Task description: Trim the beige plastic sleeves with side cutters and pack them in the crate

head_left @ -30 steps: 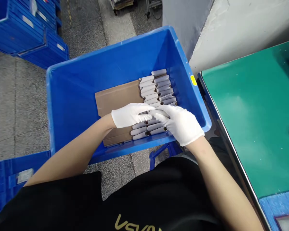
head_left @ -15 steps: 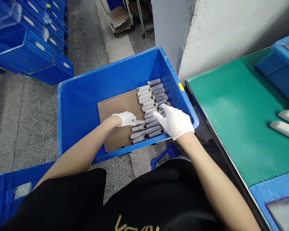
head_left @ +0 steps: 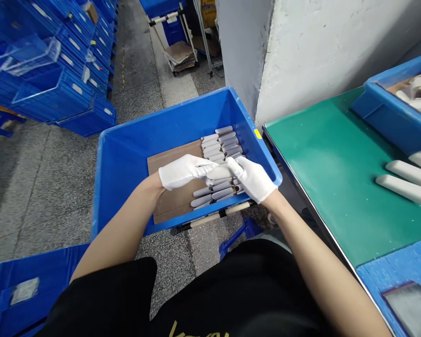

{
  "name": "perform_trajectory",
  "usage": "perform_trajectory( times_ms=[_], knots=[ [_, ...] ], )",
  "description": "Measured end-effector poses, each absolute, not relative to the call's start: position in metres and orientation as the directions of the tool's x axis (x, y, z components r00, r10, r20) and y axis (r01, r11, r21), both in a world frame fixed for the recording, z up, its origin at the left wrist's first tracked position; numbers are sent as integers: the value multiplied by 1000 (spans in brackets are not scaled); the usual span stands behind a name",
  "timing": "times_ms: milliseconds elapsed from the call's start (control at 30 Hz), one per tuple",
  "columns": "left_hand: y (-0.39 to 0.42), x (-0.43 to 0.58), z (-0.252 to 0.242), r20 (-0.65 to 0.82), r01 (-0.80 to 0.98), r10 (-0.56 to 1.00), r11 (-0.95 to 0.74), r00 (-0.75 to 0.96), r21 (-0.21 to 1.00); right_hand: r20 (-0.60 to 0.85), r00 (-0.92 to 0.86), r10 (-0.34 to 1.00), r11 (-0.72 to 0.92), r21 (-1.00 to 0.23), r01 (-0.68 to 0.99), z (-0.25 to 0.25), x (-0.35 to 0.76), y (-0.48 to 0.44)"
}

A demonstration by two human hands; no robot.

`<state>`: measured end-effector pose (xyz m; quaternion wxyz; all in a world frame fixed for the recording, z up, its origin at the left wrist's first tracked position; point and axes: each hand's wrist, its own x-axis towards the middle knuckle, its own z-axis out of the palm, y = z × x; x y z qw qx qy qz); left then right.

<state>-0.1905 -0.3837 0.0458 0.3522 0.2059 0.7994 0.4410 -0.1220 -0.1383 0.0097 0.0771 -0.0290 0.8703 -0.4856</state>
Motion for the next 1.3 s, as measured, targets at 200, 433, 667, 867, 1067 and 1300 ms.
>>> perform_trajectory(
  times_ms=[200, 433, 667, 867, 1067, 1300],
  knots=[
    [-366, -175, 47, -426, -328, 620, 273, -659, 904, -53, -999, -14, 227, -973, 49, -2, -119, -135],
    [-371, -177, 41, -187, -29, 476, 320, -859, 947, 245, -969, -37, 176, -953, -247, 7, -111, -136],
    [-364, -160, 56, 297, 551, 522, 438, -799, 710, 113, -993, -43, -23, -993, -112, 21, -116, -143],
    [-367, -160, 55, 316, 594, 553, 444, -771, 671, 124, -987, -100, -52, -992, -119, 11, -116, -140],
    [-365, -160, 51, 227, 461, 484, 445, -845, 768, 304, -950, -67, 179, -933, -311, -4, -107, -128],
    [-365, -157, 45, 115, 330, 425, 476, -898, 816, 309, -947, -84, 267, -909, -320, 0, -105, -130]
  ],
)
